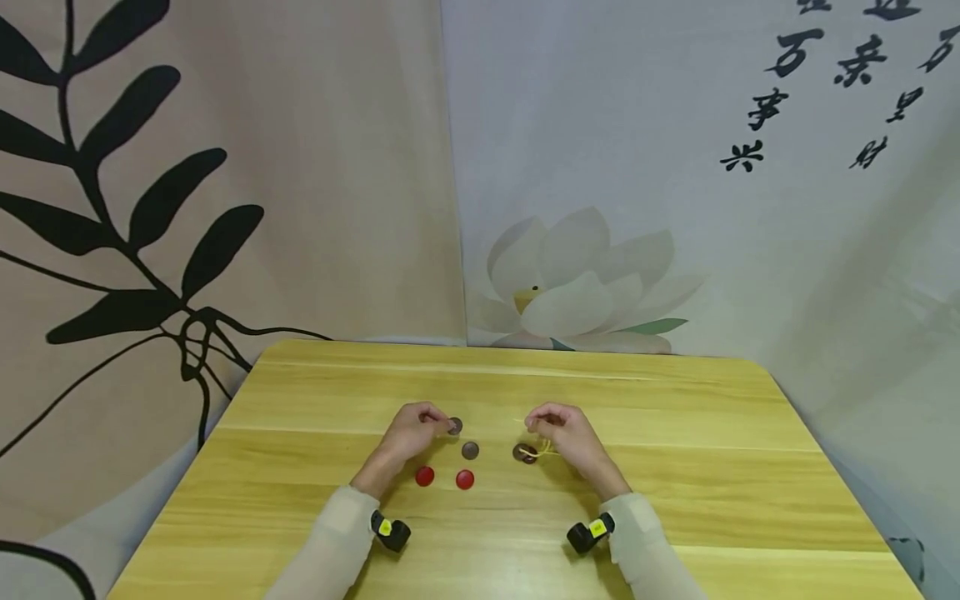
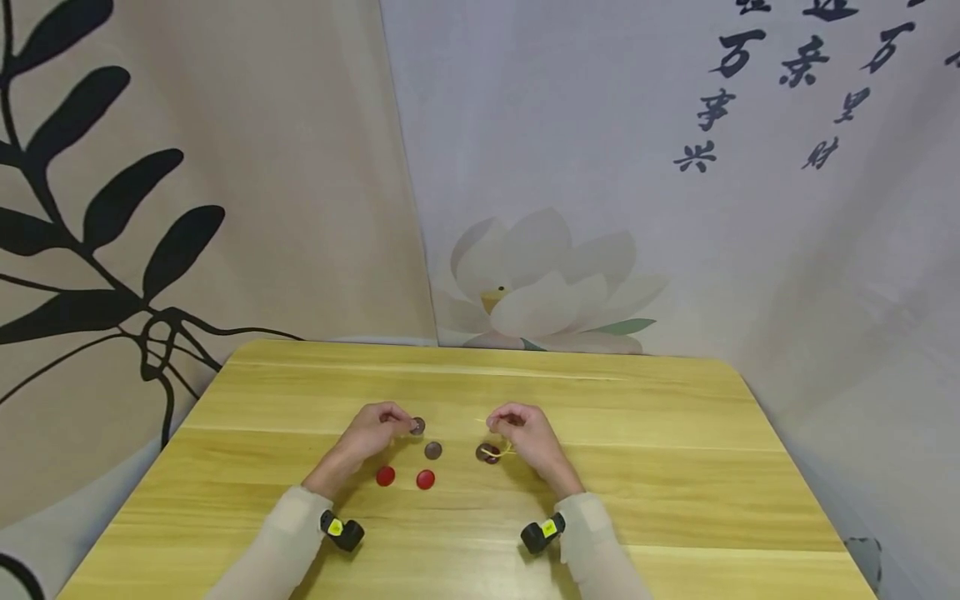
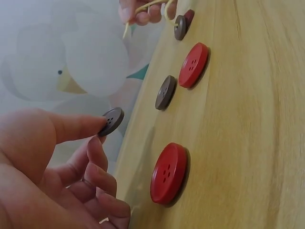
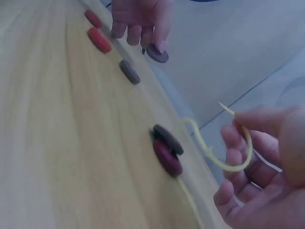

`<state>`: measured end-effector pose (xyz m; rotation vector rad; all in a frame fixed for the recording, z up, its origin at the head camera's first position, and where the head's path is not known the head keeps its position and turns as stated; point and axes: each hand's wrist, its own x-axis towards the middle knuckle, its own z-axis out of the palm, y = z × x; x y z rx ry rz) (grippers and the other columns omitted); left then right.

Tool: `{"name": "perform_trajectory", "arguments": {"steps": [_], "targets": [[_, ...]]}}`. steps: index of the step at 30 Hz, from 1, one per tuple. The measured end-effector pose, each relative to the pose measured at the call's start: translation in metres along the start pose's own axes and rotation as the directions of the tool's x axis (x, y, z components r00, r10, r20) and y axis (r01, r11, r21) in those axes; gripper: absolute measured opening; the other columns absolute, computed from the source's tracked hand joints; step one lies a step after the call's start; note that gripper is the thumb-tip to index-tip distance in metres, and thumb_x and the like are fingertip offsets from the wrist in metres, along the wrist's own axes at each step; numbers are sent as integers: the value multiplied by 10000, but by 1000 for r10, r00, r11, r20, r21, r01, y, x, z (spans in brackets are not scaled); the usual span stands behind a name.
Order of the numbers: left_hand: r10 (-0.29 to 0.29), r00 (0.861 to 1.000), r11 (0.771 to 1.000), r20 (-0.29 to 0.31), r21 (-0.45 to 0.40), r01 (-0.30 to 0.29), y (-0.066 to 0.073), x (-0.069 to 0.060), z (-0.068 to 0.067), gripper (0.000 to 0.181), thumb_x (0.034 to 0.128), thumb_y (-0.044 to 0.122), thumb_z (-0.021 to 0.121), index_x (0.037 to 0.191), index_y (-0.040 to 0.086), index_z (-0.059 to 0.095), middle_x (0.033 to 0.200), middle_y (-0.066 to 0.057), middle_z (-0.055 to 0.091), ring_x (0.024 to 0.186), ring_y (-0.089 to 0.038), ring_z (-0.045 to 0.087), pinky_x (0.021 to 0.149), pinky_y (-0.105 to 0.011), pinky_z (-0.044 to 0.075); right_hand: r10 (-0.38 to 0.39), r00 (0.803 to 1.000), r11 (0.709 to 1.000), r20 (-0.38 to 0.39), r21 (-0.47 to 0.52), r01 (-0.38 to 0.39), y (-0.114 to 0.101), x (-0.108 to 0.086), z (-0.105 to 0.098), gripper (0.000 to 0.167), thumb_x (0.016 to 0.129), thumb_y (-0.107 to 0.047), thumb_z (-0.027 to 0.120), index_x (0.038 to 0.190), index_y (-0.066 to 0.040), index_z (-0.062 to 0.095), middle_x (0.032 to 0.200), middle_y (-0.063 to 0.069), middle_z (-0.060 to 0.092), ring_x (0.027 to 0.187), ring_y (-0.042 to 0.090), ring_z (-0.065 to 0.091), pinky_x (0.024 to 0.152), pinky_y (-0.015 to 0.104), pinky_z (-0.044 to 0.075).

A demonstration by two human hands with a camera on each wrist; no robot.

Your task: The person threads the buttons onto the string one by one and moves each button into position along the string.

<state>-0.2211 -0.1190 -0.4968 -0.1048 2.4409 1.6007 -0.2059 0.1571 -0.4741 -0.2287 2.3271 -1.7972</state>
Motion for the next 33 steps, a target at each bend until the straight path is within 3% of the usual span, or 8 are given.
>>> {"name": "perform_trajectory", "arguments": {"steps": [5, 10, 16, 21, 29, 33], "targets": [[15, 1000, 1000, -12, -20, -15, 3, -2, -1, 101, 929, 162, 677, 935, 63, 696, 892, -93, 608, 730, -183, 453, 621, -296, 364, -2, 1000, 1000, -2, -6, 2, -6, -1, 2, 164, 954, -14, 587, 1054, 89, 666, 1046, 250, 668, 1013, 431, 596, 858, 413, 495], [9, 1000, 998, -25, -55, -10, 6, -5, -2, 114, 936, 177, 675, 950, 64, 684, 882, -127, 611, 684, -171, 446, 587, -276, 360, -15, 1000, 1000, -3, 3, 15, 5, 5, 4, 174, 957, -9, 582, 1066, 103, 658, 1040, 260, 665, 1007, 453, 580, 832, 406, 505], [2, 999, 996, -45, -88, -6, 10, -8, -2, 131, 937, 197, 680, 965, 69, 680, 842, -124, 583, 655, -161, 432, 565, -266, 345, -34, 999, 999, -20, 4, 34, 16, 10, 5, 113, 939, -35, 623, 1009, 12, 699, 974, 139, 691, 958, 366, 606, 804, 366, 507], [13, 999, 994, -51, -108, -18, 13, -10, -3, 132, 942, 194, 673, 974, 66, 681, 856, -125, 589, 666, -162, 428, 572, -270, 342, -56, 998, 998, -15, -13, 56, 13, 7, 5, 113, 939, -87, 647, 998, -10, 705, 938, 88, 693, 944, 380, 602, 803, 372, 502], [20, 998, 991, -67, -132, -29, 19, -12, -2, 137, 942, 201, 676, 981, 70, 678, 880, -144, 595, 679, -167, 428, 569, -261, 326, -111, 994, 993, -1, -30, 111, 3, 3, 7, 138, 959, -124, 639, 1010, -12, 700, 1031, 237, 675, 970, 429, 607, 847, 428, 505], [38, 997, 988, -70, -144, -47, 23, -13, -1, 147, 935, 210, 687, 976, 69, 679, 869, -139, 605, 712, -176, 447, 603, -272, 339, -139, 990, 990, -15, -34, 138, -3, 1, 9, 119, 959, -110, 636, 999, -19, 703, 1027, 250, 671, 956, 432, 614, 854, 489, 511]]}}
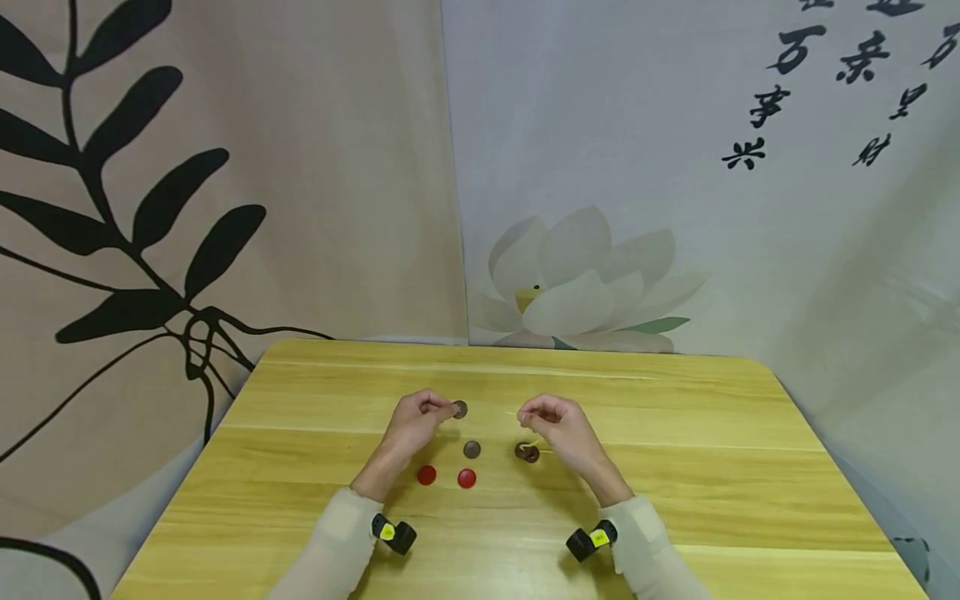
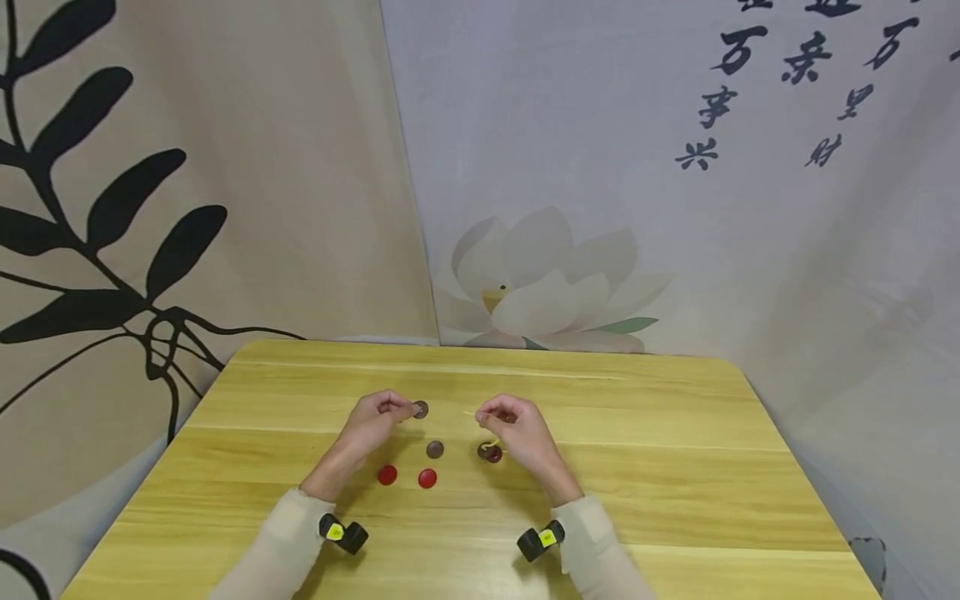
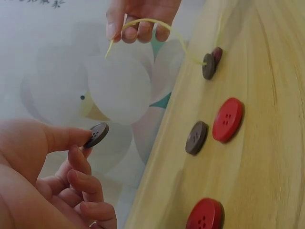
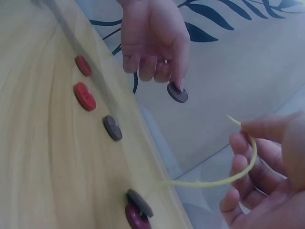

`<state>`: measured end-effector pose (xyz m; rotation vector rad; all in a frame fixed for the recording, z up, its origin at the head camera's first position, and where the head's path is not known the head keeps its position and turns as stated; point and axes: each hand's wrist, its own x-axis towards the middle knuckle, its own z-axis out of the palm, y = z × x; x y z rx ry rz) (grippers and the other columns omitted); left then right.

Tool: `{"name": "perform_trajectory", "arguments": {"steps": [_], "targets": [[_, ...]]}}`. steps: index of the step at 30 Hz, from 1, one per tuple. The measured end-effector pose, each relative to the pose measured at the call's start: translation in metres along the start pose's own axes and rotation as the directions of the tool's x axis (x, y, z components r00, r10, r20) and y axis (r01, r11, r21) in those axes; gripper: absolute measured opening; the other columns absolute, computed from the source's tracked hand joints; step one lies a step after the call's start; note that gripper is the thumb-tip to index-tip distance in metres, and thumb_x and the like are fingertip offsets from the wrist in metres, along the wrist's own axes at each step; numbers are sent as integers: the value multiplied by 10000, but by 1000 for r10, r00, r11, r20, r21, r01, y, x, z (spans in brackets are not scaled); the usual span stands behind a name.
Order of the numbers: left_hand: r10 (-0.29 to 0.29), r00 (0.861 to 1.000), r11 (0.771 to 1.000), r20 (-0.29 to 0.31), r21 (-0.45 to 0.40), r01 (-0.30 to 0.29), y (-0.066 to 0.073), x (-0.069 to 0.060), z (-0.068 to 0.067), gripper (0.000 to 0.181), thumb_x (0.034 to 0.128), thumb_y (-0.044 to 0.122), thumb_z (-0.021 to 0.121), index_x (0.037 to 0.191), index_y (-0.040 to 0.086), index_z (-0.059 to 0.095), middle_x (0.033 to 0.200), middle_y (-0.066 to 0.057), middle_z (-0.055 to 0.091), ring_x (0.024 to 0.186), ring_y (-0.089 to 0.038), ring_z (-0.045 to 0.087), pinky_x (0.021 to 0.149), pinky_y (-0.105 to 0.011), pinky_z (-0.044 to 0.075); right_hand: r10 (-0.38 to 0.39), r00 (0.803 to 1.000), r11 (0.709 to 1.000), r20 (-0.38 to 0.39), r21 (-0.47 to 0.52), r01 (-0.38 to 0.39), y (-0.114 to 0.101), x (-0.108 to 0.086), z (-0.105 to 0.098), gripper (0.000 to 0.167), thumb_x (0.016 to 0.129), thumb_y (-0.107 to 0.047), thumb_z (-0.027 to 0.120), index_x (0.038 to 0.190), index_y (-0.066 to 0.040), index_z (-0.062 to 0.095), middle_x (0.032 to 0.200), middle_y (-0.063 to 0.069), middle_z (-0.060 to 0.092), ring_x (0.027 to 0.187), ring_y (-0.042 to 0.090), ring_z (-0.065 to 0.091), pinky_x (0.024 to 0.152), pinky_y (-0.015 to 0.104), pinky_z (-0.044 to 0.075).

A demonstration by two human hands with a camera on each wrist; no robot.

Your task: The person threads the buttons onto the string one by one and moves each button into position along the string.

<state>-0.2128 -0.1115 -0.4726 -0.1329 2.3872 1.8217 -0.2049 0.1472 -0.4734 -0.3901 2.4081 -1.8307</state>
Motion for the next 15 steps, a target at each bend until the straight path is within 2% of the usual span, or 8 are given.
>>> {"name": "perform_trajectory", "arguments": {"steps": [4, 7, 11, 15], "targets": [[11, 1000, 1000, 1, -8, -11, 4, -1, 2, 145, 933, 209, 691, 975, 70, 680, 838, -116, 592, 722, -177, 455, 620, -281, 349, -6, 999, 1000, -34, 7, 6, -6, -1, 3, 97, 955, -76, 634, 986, -24, 711, 1011, 239, 677, 933, 393, 635, 834, 391, 531], [5, 1000, 1000, -3, -11, -5, 7, -3, 4, 143, 932, 208, 692, 982, 74, 680, 846, -111, 589, 725, -176, 455, 623, -284, 349, -17, 998, 1000, -61, 20, 18, -9, -1, 5, 90, 949, -57, 638, 980, -16, 711, 983, 228, 676, 867, 282, 650, 797, 305, 524], [-4, 1000, 1000, -13, -21, 4, 11, -4, 6, 144, 925, 214, 700, 983, 84, 678, 881, -116, 602, 738, -181, 470, 637, -290, 363, -40, 996, 999, -86, 34, 43, -14, -2, 9, 69, 938, -39, 653, 965, -12, 710, 942, 207, 675, 779, 131, 621, 755, 276, 514], [0, 1000, 999, -10, -49, 0, 15, -7, 10, 153, 918, 214, 704, 979, 76, 676, 864, -94, 600, 763, -208, 491, 648, -295, 374, -50, 994, 999, -96, 5, 51, -20, -2, 13, 65, 931, -6, 648, 957, 5, 707, 926, 203, 680, 770, 137, 610, 725, 251, 499]]}}
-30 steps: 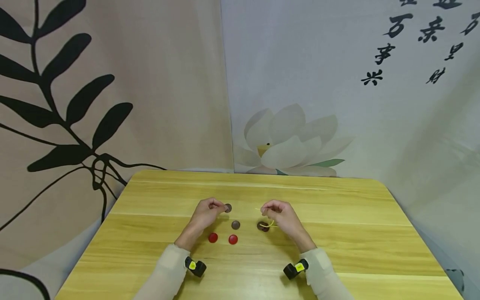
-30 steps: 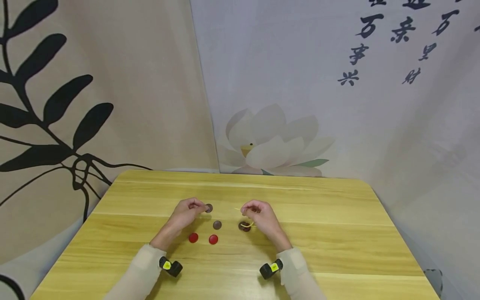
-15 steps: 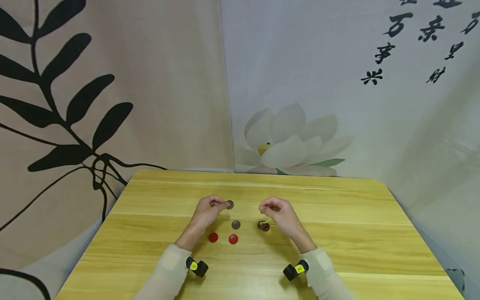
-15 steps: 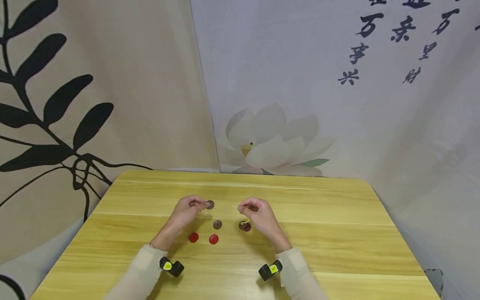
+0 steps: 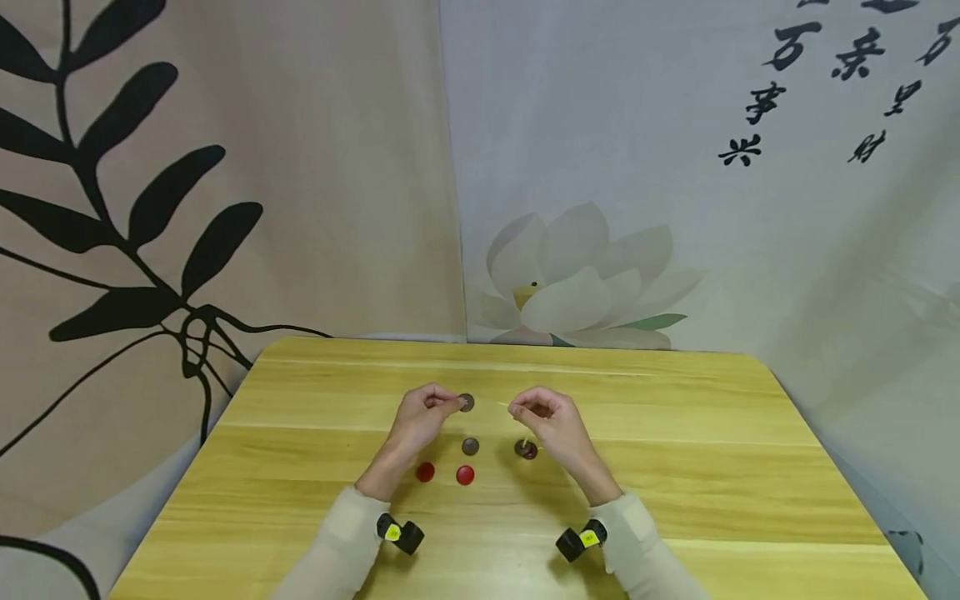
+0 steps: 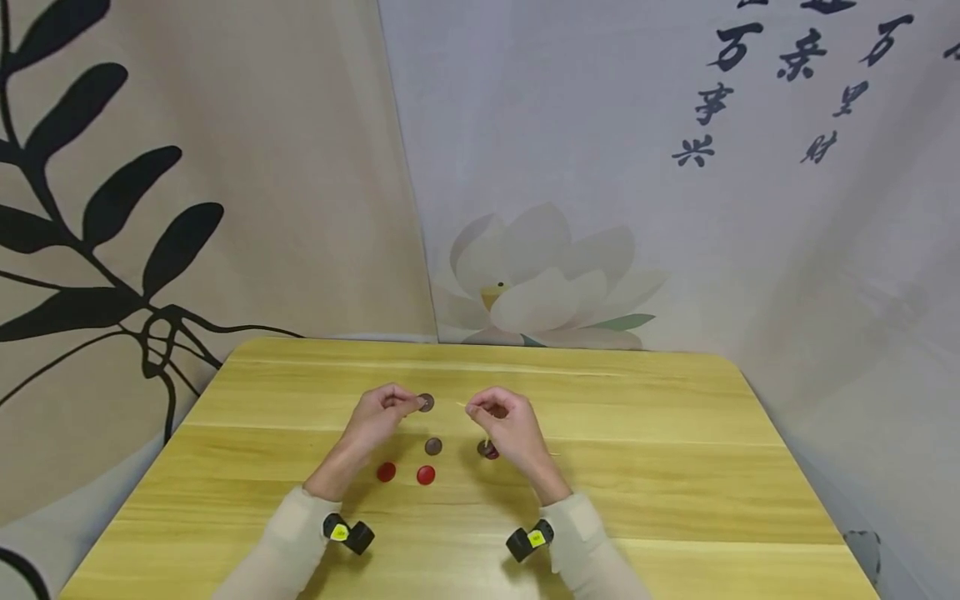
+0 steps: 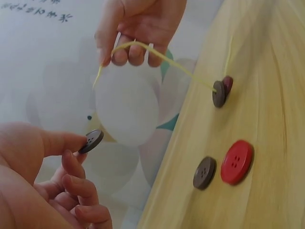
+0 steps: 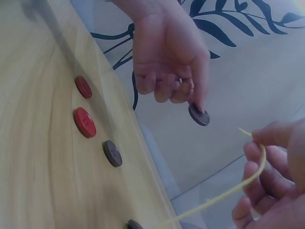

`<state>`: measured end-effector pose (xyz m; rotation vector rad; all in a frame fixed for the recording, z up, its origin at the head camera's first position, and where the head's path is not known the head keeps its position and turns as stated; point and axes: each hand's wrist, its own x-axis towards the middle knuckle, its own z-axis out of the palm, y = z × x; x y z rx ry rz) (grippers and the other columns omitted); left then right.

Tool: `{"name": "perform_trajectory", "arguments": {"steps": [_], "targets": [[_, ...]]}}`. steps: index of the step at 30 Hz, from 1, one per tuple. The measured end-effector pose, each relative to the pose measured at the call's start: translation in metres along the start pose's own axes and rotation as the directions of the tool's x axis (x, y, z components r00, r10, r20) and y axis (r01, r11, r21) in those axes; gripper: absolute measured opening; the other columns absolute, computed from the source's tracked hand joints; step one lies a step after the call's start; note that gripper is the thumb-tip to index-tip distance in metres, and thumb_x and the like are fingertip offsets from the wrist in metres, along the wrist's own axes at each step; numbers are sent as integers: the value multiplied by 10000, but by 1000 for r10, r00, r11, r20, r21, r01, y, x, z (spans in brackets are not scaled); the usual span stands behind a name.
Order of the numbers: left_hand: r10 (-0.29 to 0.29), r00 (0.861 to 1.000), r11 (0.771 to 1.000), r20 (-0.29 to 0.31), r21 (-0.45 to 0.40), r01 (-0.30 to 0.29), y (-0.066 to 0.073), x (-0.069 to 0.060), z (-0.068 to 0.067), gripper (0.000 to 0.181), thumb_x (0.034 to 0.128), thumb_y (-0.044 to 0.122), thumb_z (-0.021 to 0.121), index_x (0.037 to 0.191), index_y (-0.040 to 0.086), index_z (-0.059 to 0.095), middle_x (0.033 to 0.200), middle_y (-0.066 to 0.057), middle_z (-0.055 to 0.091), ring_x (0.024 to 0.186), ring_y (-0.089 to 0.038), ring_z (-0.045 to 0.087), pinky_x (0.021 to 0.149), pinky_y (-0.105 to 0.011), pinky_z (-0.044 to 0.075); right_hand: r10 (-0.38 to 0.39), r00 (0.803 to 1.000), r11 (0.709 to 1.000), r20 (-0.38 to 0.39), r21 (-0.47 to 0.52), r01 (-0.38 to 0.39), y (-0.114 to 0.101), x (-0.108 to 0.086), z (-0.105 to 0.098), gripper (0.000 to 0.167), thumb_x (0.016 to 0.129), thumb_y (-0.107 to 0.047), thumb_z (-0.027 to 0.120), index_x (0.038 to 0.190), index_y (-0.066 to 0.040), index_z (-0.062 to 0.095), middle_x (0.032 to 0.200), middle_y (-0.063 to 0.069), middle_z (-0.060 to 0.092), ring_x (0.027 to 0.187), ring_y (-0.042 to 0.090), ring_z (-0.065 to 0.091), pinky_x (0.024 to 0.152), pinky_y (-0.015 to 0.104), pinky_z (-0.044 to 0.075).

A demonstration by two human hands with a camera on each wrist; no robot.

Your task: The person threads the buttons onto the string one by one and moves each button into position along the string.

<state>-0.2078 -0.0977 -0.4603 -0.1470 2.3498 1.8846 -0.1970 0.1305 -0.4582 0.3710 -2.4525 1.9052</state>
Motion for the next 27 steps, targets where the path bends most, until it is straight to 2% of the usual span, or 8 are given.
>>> {"name": "perform_trajectory", "arguments": {"steps": [8, 14, 21, 27], "targets": [[9, 1000, 1000, 4, -11, -9, 4, -3, 10, 178, 913, 238, 711, 965, 72, 672, 787, -22, 569, 721, -178, 473, 630, -294, 366, -17, 1000, 995, -7, -94, 16, -39, -12, 7, 53, 916, 2, 653, 919, 14, 705, 839, 120, 668, 753, 211, 576, 718, 286, 449], [23, 1000, 1000, 6, -8, -23, 4, -5, 15, 153, 902, 212, 725, 940, 68, 691, 759, -19, 583, 703, -166, 472, 596, -271, 364, -19, 1000, 993, -18, -121, 16, -43, -14, 12, 51, 910, 1, 657, 906, 4, 708, 827, 102, 666, 755, 215, 571, 725, 304, 438], [50, 999, 999, -1, 15, -50, 4, -5, 20, 133, 890, 203, 735, 914, 75, 706, 774, -50, 619, 728, -167, 504, 630, -288, 398, -33, 999, 991, -24, -132, 29, -45, -15, 15, 51, 898, 19, 658, 901, 17, 708, 801, 78, 650, 748, 213, 563, 705, 300, 427], [42, 999, 999, -1, 15, -41, 4, -5, 23, 114, 896, 192, 726, 915, 84, 696, 816, -98, 638, 723, -164, 503, 636, -287, 403, -47, 998, 990, -29, -133, 43, -42, -16, 16, 47, 896, 20, 658, 893, 29, 704, 786, 81, 642, 740, 221, 559, 693, 302, 417]]}}
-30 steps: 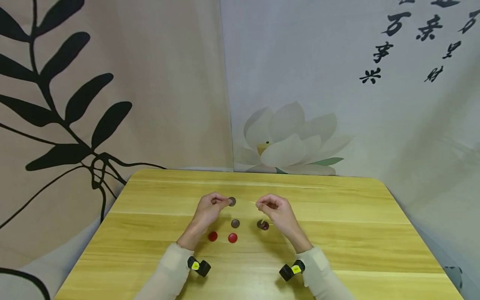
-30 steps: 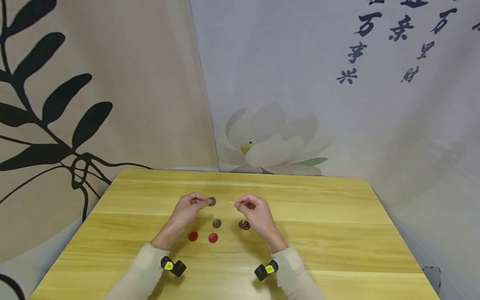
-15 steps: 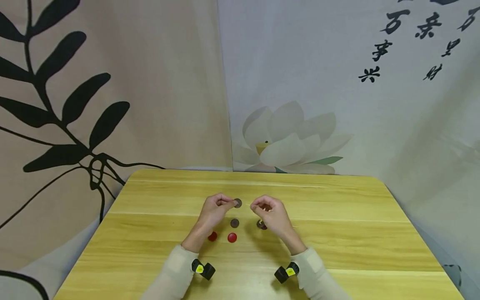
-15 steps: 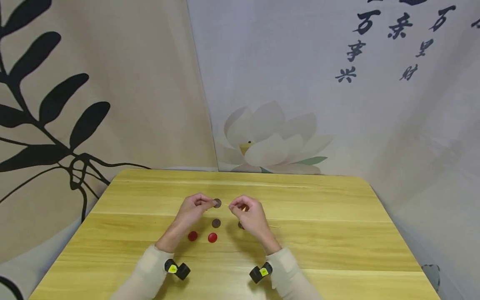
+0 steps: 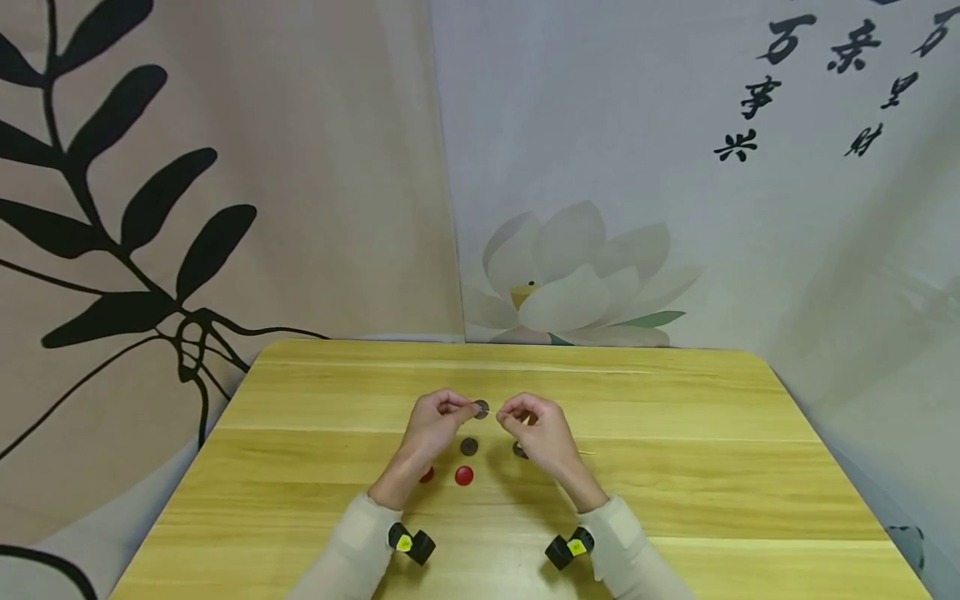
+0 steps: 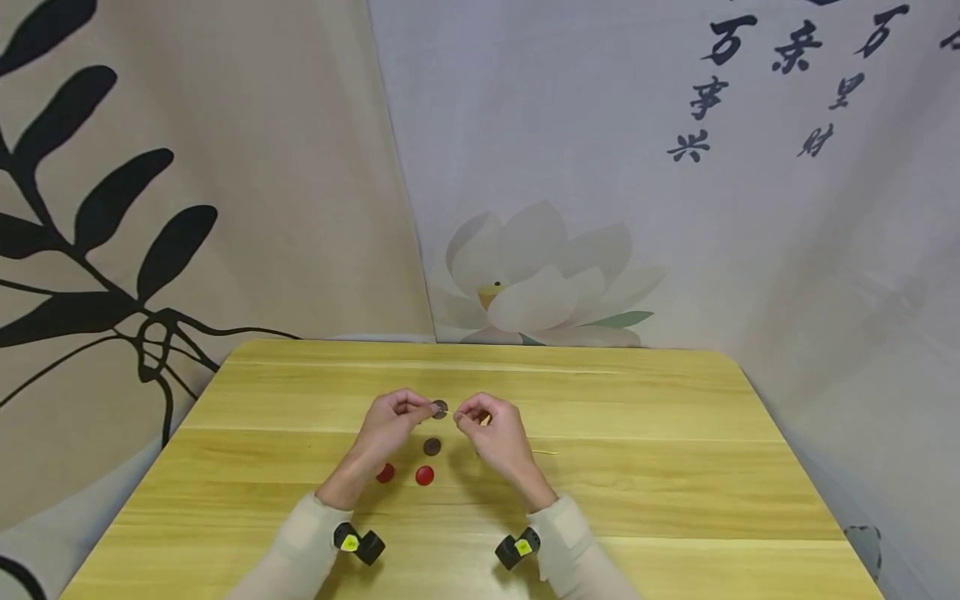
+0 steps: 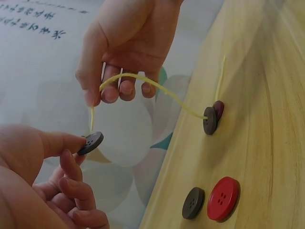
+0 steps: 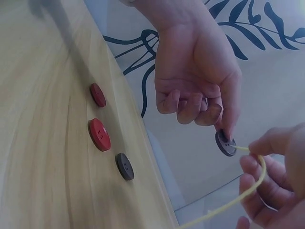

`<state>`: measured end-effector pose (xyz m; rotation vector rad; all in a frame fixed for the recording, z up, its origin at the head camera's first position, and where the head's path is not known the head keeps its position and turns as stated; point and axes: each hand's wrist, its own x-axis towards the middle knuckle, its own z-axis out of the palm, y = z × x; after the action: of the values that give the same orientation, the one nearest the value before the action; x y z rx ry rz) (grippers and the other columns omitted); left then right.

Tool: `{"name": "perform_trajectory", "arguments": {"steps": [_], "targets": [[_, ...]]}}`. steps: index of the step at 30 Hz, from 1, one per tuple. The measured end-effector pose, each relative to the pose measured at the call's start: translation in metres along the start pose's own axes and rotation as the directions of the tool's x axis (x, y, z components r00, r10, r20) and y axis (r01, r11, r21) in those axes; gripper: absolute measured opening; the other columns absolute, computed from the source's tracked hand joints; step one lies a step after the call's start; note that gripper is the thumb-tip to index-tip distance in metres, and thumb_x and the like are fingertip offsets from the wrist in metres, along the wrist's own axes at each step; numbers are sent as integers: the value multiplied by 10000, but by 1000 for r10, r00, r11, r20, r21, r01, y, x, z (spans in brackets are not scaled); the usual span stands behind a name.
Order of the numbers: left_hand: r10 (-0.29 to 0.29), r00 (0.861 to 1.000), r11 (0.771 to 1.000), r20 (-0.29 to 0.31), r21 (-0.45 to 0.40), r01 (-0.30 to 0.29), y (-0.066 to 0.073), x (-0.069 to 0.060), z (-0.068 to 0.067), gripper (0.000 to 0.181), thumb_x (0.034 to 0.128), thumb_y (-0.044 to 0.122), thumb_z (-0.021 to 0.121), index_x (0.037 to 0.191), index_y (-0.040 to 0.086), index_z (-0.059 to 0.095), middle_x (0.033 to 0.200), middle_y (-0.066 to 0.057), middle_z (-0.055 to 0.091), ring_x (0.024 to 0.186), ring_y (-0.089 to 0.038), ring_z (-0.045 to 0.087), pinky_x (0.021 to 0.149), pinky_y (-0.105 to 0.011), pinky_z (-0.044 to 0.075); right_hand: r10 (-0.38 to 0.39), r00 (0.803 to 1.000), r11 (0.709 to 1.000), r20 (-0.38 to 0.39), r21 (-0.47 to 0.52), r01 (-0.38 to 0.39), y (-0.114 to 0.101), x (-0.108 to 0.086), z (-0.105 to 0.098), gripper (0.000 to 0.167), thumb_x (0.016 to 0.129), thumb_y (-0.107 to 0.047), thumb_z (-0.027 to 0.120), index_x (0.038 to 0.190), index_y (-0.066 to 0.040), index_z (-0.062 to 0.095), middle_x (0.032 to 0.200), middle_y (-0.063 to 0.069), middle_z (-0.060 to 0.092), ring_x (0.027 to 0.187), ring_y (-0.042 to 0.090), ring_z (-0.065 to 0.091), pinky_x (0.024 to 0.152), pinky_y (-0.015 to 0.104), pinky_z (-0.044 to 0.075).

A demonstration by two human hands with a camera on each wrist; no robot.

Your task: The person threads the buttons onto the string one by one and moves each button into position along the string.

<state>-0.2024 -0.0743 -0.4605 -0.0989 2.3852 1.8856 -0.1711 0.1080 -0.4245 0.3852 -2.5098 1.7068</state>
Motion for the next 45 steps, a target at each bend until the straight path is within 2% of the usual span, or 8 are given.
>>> {"name": "perform_trajectory", "arguments": {"steps": [8, 15, 22, 29, 35, 40, 43, 45], "targets": [[9, 1000, 1000, 11, -6, -9, 2, -3, 2, 141, 902, 201, 720, 924, 67, 681, 767, -21, 608, 686, -154, 473, 593, -270, 364, -10, 1000, 1000, -2, -6, 10, 0, 0, 2, 43, 891, 21, 664, 876, 22, 704, 781, 88, 647, 723, 222, 558, 675, 289, 410], [19, 1000, 1000, 18, -23, -18, 3, -4, 3, 132, 903, 186, 719, 923, 62, 682, 818, -72, 654, 718, -162, 484, 649, -296, 383, -12, 1000, 1000, 6, -12, 12, 2, 1, 3, 43, 887, 29, 665, 891, 28, 708, 783, 100, 659, 718, 217, 565, 666, 285, 412], [28, 999, 999, 17, -26, -27, 3, -6, 5, 129, 900, 174, 719, 920, 51, 682, 772, -31, 623, 703, -161, 477, 632, -295, 388, -10, 1000, 1000, 7, -2, 10, 1, -1, 4, 62, 889, 33, 656, 883, 4, 711, 787, 113, 660, 727, 223, 565, 678, 273, 407], [22, 1000, 999, 17, -33, -22, 2, -5, 6, 105, 901, 153, 715, 912, 53, 684, 758, -28, 617, 689, -159, 475, 625, -288, 390, -2, 1000, 1000, 4, -7, 2, -2, -1, 5, 63, 899, 32, 643, 898, 24, 705, 796, 111, 665, 721, 200, 562, 667, 245, 403], [24, 999, 999, 25, -34, -23, 2, -5, 7, 107, 904, 154, 709, 915, 49, 687, 750, -27, 603, 680, -161, 477, 610, -278, 392, 14, 1000, 1000, -6, -11, -14, 21, 6, 12, 67, 904, 20, 651, 907, -8, 712, 801, 84, 673, 717, 196, 563, 654, 273, 412], [16, 999, 999, 30, -35, -15, 2, -5, 7, 115, 905, 160, 708, 921, 48, 690, 774, -55, 613, 697, -174, 485, 619, -282, 394, -1, 1000, 1000, -22, -11, 1, 41, 9, 17, 38, 913, -65, 685, 898, -61, 720, 786, 8, 670, 700, 137, 552, 642, 274, 410], [13, 999, 999, 34, -45, -11, 2, -6, 7, 117, 906, 159, 706, 928, 45, 689, 836, -128, 639, 760, -230, 531, 652, -294, 406, -24, 999, 1000, -25, -14, 23, 44, 9, 18, 44, 922, -111, 690, 892, -98, 720, 780, -31, 667, 710, 125, 561, 665, 283, 419], [12, 999, 999, 37, -53, -10, 2, -6, 8, 115, 907, 156, 702, 932, 45, 688, 882, -170, 650, 811, -280, 561, 677, -303, 422, -28, 999, 1000, -28, -13, 28, 34, 6, 16, 56, 927, -100, 683, 893, -70, 715, 783, 5, 674, 720, 154, 568, 682, 291, 417]]}}
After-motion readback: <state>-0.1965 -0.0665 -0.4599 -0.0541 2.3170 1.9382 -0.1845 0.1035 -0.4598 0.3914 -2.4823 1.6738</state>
